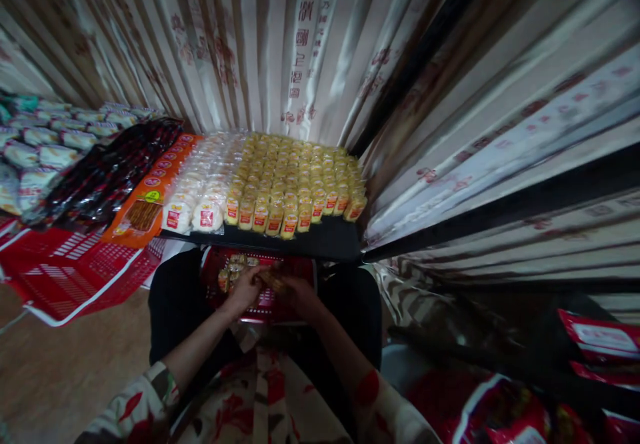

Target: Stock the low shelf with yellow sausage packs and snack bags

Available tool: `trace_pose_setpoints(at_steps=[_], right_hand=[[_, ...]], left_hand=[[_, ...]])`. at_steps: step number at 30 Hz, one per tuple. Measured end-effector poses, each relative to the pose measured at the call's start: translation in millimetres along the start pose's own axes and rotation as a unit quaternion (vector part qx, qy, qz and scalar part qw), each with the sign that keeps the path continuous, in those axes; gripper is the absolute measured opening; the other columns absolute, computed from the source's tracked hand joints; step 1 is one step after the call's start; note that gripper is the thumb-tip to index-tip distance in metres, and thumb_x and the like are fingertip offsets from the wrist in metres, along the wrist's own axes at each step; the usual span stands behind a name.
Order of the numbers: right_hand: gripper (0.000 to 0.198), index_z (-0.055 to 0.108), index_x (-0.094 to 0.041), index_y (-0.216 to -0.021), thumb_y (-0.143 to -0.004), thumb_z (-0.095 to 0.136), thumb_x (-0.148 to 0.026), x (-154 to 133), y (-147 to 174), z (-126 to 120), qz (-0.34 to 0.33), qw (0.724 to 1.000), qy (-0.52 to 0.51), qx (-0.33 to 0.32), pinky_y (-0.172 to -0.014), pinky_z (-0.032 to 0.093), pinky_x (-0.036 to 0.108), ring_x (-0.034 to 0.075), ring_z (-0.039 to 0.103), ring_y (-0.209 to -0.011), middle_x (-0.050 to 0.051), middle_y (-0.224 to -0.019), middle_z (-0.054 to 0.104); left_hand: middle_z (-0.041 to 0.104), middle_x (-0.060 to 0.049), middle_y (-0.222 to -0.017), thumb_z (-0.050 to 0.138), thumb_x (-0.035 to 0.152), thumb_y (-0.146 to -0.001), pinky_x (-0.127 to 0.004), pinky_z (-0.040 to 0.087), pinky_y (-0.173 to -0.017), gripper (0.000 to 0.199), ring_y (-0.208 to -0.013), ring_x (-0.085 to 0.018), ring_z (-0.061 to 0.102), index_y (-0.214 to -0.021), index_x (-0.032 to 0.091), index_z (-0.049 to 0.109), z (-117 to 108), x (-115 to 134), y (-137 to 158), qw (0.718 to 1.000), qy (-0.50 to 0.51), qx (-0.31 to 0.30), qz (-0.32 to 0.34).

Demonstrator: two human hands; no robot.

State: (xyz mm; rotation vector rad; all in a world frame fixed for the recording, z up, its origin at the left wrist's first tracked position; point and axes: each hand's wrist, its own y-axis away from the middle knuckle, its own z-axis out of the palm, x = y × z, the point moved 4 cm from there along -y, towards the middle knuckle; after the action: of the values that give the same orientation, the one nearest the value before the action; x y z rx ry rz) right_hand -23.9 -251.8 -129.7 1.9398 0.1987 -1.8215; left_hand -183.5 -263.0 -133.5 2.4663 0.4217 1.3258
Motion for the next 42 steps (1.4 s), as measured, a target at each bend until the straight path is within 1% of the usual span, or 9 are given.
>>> trace_pose_setpoints(at_steps=[3, 7, 13, 17, 23, 29, 33, 37, 42], right_hand=[[0.021, 0.071, -0.018, -0.082, -0.066, 0.071, -0.032, -9, 11, -10, 0.002, 1.0, -0.024, -0.016, -0.076, 0.052, 0.036, 0.023, 0.065, -0.084, 0.004, -0.086, 0.071], [0.033, 0.066, -0.015, -0.096, -0.083, 0.051, -0.041, -21, 14, -14, 0.019, 0.995, -0.096, 0.004, -0.074, 0.053, 0.037, 0.021, 0.066, -0.085, 0.008, -0.09, 0.07], [0.035, 0.063, -0.012, -0.087, -0.089, 0.044, -0.042, -44, 17, -25, 0.13, 0.945, -0.286, 0.092, -0.075, 0.053, 0.03, 0.016, 0.067, -0.076, 0.009, -0.083, 0.069], [0.031, 0.063, -0.013, -0.084, -0.079, 0.061, -0.044, -61, 22, -36, 0.09, 0.939, -0.31, 0.115, -0.07, 0.052, 0.023, 0.012, 0.066, -0.071, 0.006, -0.08, 0.068], [0.042, 0.064, -0.014, -0.089, -0.059, 0.078, -0.04, -60, 24, -48, 0.066, 0.957, -0.237, 0.152, -0.052, 0.044, 0.017, 0.007, 0.057, -0.054, -0.001, -0.062, 0.064], [0.036, 0.065, -0.016, -0.089, -0.065, 0.07, -0.042, -63, 21, -61, 0.022, 0.972, -0.152, 0.179, -0.046, 0.037, 0.018, 0.008, 0.051, -0.051, -0.002, -0.062, 0.061], [0.031, 0.066, -0.018, -0.093, -0.071, 0.061, -0.039, -65, 18, -74, -0.016, 0.976, -0.081, 0.2, -0.047, 0.04, 0.019, 0.008, 0.051, -0.051, -0.001, -0.07, 0.063], [0.028, 0.067, -0.02, -0.096, -0.076, 0.055, -0.035, -67, 14, -91, -0.07, 0.972, -0.007, 0.223, -0.054, 0.046, 0.022, 0.011, 0.057, -0.06, 0.002, -0.087, 0.066], [0.031, 0.066, -0.021, -0.104, -0.078, 0.053, -0.033, -68, 8, -107, -0.109, 0.958, 0.063, 0.258, -0.058, 0.05, 0.025, 0.013, 0.06, -0.063, 0.003, -0.088, 0.067]], left_hand=[[0.06, -0.004, -0.103, 0.048, 0.005, -0.072, -0.028, 0.045, -0.089, 0.039, -0.097, -0.015, 0.057, -0.103, 0.021, 0.066, -3, 15, 7, 0.997, -0.016, -0.004, 0.082], [0.061, -0.004, -0.105, 0.047, 0.007, -0.075, -0.028, 0.044, -0.091, 0.036, -0.1, -0.015, 0.057, -0.105, 0.02, 0.062, -1, 31, 13, 0.99, 0.017, -0.018, 0.142], [0.066, -0.001, -0.092, 0.05, 0.019, -0.078, -0.025, 0.047, -0.077, 0.025, -0.08, -0.014, 0.06, -0.101, 0.019, 0.057, 0, 57, 18, 0.988, 0.09, -0.055, 0.116], [0.065, 0.0, -0.079, 0.05, 0.027, -0.078, -0.024, 0.046, -0.065, 0.022, -0.067, -0.012, 0.058, -0.098, 0.018, 0.056, 4, 77, 21, 0.977, 0.161, -0.086, 0.11], [0.06, 0.001, -0.066, 0.052, 0.032, -0.078, -0.025, 0.046, -0.064, 0.021, -0.068, -0.015, 0.058, -0.091, 0.016, 0.057, 18, 92, 21, 0.969, 0.196, -0.102, 0.11], [0.062, -0.004, -0.087, 0.053, 0.023, -0.078, -0.031, 0.046, -0.081, 0.022, -0.084, -0.016, 0.058, -0.096, 0.016, 0.062, 21, 106, 13, 0.985, 0.025, -0.023, 0.172], [0.06, -0.005, -0.098, 0.056, 0.019, -0.076, -0.03, 0.046, -0.08, 0.04, -0.086, -0.016, 0.058, -0.116, 0.017, 0.056, 19, 129, 7, 0.977, -0.069, 0.023, 0.202], [0.061, -0.006, -0.101, 0.056, 0.023, -0.078, -0.029, 0.047, -0.075, 0.04, -0.073, -0.013, 0.057, -0.118, 0.017, 0.053, 20, 155, -2, 0.968, -0.077, 0.015, 0.237], [0.06, -0.002, -0.09, 0.056, 0.024, -0.08, -0.024, 0.046, -0.065, 0.038, -0.062, -0.01, 0.053, -0.117, 0.016, 0.052, 28, 176, -21, 0.968, -0.055, -0.008, 0.245]])
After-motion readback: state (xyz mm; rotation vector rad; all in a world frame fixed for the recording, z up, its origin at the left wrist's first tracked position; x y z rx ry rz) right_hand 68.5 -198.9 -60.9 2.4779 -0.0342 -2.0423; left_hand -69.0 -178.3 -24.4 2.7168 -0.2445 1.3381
